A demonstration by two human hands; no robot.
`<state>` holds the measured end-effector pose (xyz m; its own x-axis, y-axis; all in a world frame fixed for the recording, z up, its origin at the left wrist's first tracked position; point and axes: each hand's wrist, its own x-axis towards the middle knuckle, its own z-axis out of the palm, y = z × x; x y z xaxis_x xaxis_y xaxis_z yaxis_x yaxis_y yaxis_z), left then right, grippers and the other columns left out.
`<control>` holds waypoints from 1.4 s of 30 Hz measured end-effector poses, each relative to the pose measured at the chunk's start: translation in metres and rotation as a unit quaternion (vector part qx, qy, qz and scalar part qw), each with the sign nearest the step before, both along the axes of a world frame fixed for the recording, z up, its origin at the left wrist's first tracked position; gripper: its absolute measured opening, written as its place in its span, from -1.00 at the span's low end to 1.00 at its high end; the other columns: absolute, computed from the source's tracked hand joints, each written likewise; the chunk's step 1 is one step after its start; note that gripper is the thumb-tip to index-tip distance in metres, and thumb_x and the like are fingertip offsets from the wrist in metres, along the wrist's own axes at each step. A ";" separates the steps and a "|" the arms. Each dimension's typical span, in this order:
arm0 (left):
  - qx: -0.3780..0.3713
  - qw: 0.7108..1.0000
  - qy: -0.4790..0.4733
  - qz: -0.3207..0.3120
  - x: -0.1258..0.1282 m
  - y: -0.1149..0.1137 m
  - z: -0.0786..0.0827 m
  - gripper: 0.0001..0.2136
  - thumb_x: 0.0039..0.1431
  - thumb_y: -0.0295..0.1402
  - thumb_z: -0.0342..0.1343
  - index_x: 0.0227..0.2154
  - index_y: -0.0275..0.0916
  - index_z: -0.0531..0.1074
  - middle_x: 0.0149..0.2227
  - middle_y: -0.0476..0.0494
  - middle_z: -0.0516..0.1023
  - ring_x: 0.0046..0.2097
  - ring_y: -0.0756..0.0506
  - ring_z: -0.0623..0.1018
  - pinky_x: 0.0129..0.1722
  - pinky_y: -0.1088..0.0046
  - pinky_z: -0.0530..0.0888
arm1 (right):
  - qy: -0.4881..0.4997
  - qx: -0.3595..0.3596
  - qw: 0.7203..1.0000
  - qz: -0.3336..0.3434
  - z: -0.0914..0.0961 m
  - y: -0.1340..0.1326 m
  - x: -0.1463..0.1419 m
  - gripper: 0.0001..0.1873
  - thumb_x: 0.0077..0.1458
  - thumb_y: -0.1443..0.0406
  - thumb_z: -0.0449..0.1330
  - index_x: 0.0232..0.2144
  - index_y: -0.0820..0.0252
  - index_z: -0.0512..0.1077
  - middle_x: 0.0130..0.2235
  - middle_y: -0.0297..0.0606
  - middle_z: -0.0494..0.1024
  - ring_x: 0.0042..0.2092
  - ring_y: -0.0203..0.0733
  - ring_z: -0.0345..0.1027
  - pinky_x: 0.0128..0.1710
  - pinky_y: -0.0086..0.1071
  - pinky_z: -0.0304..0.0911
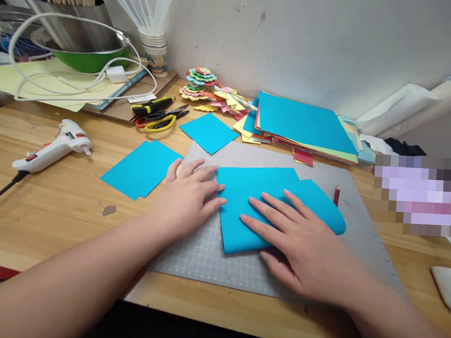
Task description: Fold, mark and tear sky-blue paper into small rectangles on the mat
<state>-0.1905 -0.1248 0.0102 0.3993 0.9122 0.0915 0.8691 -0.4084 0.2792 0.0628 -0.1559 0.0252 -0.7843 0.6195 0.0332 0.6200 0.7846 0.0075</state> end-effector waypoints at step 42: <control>0.058 0.998 0.013 0.017 -0.004 0.001 -0.004 -0.80 0.24 -0.22 0.10 -0.11 0.01 0.52 0.13 -0.07 0.44 0.26 -0.28 0.24 0.22 -0.14 -0.09 | 0.027 -0.073 0.993 0.085 -0.007 -0.010 -0.014 -0.52 0.23 0.42 0.05 0.16 -0.03 0.32 0.26 -0.14 0.27 0.26 0.08 0.14 0.16 0.18 0.14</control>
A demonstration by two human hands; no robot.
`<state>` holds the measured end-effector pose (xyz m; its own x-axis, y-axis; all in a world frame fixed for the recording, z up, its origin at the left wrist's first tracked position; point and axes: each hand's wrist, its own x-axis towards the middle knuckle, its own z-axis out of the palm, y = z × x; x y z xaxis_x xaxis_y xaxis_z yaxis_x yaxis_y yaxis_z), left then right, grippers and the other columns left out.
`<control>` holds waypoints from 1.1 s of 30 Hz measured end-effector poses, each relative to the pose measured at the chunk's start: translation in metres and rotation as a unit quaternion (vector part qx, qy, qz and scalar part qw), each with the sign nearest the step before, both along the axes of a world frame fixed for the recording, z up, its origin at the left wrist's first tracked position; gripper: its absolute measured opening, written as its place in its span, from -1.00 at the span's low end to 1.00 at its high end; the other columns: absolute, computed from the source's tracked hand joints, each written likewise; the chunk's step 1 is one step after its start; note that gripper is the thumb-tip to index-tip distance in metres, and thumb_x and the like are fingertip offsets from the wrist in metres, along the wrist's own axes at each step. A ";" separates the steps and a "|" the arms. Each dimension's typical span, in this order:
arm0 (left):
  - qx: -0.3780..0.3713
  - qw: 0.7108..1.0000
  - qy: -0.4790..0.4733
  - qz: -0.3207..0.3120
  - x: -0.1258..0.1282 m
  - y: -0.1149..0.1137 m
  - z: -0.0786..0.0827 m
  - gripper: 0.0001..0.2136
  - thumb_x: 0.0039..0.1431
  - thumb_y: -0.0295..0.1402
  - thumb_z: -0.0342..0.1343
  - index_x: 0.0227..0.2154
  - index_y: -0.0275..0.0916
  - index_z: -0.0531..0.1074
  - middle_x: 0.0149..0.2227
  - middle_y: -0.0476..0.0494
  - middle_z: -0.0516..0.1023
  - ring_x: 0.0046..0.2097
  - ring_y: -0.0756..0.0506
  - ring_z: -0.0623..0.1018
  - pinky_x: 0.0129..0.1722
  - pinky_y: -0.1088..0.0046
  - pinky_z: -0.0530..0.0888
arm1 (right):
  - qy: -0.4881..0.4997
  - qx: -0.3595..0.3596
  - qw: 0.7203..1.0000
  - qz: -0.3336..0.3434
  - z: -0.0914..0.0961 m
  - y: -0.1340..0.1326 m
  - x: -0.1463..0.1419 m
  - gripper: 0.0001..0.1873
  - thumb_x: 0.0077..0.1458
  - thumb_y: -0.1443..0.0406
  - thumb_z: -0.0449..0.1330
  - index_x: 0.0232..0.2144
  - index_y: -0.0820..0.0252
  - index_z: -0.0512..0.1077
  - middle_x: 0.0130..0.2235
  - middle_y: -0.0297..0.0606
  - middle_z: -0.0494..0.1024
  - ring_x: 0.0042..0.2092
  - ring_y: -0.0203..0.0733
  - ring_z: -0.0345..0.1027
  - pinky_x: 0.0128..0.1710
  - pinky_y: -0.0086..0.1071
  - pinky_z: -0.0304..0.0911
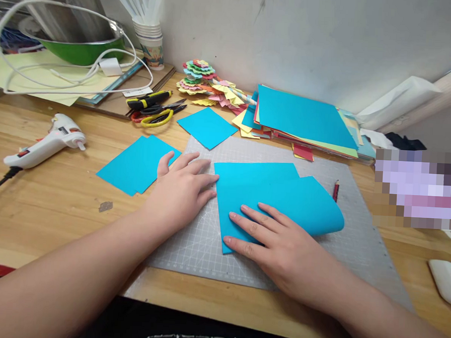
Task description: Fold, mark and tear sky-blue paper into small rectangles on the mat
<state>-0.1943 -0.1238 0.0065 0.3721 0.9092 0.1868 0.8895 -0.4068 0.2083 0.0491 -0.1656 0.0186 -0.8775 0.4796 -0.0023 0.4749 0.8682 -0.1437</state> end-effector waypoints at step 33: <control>-0.002 1.000 -0.007 -0.001 -0.001 0.001 -0.002 -0.79 0.25 -0.23 0.08 -0.10 0.00 0.51 0.13 -0.06 0.44 0.26 -0.29 0.24 0.21 -0.13 -0.07 | 0.002 -0.014 1.000 -0.003 -0.001 0.001 0.001 -0.54 0.25 0.40 0.04 0.15 -0.05 0.32 0.27 -0.16 0.26 0.28 0.08 0.11 0.17 0.19 0.12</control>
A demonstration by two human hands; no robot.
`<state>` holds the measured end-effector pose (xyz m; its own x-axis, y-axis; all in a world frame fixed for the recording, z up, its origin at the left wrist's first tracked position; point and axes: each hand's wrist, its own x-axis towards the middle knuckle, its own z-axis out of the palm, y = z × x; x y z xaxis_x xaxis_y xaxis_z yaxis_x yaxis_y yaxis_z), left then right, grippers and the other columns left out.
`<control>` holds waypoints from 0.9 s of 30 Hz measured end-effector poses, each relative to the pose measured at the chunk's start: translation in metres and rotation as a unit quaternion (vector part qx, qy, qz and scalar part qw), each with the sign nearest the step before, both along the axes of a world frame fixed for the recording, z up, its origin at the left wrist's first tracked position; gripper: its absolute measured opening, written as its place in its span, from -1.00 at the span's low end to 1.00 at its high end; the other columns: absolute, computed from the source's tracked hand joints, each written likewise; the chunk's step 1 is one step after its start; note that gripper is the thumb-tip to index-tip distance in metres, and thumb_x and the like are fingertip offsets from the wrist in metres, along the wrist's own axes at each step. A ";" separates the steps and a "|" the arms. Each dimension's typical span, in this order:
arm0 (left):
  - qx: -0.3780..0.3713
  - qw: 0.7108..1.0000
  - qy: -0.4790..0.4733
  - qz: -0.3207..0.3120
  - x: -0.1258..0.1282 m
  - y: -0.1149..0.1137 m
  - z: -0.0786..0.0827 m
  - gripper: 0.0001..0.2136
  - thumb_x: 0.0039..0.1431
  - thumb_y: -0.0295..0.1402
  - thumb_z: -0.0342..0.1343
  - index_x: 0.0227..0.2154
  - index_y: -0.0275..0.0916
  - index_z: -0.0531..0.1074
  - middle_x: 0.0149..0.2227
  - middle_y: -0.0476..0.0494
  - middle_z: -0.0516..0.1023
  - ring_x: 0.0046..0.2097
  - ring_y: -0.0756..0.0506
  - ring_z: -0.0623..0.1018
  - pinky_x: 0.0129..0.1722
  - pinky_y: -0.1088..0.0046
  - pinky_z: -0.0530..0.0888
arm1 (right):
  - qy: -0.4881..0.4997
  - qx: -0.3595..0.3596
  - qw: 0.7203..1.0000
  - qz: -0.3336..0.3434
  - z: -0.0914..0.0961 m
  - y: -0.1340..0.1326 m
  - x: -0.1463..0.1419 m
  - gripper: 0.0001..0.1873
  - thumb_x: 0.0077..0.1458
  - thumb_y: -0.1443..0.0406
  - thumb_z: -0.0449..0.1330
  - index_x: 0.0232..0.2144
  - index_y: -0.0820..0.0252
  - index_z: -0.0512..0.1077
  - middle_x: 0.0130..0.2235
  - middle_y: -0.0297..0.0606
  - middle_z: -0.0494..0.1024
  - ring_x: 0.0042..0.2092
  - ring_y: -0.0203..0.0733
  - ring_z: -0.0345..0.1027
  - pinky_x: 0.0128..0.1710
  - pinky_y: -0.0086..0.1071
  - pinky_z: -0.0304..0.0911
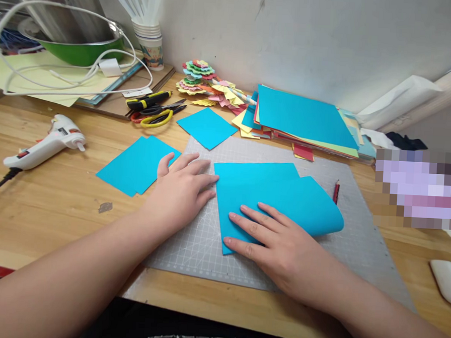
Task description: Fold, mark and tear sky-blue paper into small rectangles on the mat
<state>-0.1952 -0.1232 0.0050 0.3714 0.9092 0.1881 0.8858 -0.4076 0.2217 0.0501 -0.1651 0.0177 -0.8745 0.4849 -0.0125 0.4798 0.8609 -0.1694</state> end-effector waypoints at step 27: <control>0.002 1.000 0.007 0.004 -0.001 0.000 -0.002 -0.80 0.25 -0.21 0.09 -0.10 0.04 0.50 0.14 -0.01 0.44 0.27 -0.26 0.24 0.21 -0.13 -0.05 | 0.000 0.001 1.000 -0.001 -0.001 -0.001 0.001 -0.54 0.27 0.40 0.01 0.16 -0.07 0.32 0.28 -0.18 0.25 0.28 0.07 0.10 0.18 0.18 0.11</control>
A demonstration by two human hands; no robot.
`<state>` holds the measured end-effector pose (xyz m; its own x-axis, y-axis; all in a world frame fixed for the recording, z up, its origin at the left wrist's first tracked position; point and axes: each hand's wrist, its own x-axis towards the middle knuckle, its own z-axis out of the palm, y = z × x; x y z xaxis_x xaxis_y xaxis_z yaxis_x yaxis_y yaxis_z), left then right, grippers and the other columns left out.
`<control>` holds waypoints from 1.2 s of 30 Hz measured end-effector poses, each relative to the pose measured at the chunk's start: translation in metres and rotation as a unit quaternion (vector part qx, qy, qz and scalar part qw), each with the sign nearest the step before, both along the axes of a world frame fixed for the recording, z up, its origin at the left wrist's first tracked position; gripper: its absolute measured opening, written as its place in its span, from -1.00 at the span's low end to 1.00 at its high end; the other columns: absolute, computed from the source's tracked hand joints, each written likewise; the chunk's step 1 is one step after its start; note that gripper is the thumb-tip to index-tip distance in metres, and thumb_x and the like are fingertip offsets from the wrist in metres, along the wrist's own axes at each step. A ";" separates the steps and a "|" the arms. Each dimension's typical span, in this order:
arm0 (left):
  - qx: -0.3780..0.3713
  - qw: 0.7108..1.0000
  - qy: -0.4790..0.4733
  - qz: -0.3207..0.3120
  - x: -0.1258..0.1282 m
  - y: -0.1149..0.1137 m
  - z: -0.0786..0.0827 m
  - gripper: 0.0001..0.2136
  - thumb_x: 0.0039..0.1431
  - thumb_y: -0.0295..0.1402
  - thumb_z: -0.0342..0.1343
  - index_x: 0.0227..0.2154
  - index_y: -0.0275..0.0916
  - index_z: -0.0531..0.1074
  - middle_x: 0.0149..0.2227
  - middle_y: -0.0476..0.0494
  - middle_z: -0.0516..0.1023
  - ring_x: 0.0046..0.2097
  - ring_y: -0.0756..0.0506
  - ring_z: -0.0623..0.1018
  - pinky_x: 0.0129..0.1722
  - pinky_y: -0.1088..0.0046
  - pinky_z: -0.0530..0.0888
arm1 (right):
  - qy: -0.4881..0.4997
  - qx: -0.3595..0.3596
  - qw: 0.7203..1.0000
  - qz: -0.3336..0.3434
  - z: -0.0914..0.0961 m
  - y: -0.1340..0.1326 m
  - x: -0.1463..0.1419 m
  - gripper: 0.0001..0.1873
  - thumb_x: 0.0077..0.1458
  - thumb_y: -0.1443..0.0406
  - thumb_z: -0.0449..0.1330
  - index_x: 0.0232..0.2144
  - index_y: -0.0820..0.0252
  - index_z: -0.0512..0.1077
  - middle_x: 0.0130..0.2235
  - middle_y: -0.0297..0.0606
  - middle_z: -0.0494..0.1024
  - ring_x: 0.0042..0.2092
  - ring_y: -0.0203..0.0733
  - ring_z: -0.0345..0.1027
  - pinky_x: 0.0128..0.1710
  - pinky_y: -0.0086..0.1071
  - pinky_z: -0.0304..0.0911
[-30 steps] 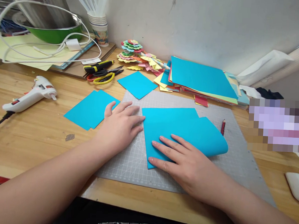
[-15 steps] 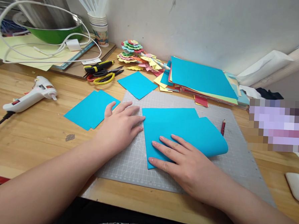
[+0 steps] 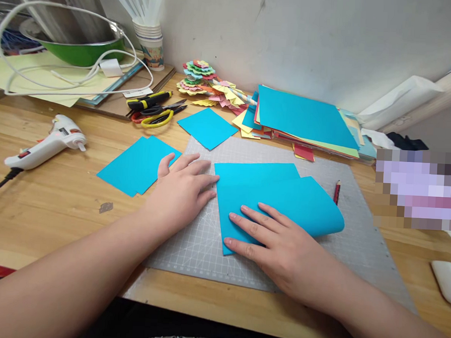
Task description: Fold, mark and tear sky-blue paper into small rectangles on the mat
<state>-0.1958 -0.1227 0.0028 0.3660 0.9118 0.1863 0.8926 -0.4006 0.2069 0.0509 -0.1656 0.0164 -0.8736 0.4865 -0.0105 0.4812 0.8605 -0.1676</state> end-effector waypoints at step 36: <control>-0.004 0.999 0.001 0.045 0.021 -0.001 0.002 -0.63 0.10 0.01 0.16 -0.19 -0.17 0.39 0.06 -0.18 0.40 0.20 -0.29 0.23 0.22 -0.07 -0.01 | -0.004 -0.021 1.000 0.012 0.008 -0.006 -0.003 -0.61 0.30 0.31 -0.02 0.13 -0.06 0.34 0.27 -0.29 0.29 0.30 0.06 0.07 0.22 0.25 -0.02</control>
<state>-0.1744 -0.1241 0.0045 0.2834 0.9424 0.1775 0.9251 -0.3174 0.2084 0.0474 -0.1715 0.0242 -0.8853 0.4636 -0.0372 0.4611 0.8645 -0.2002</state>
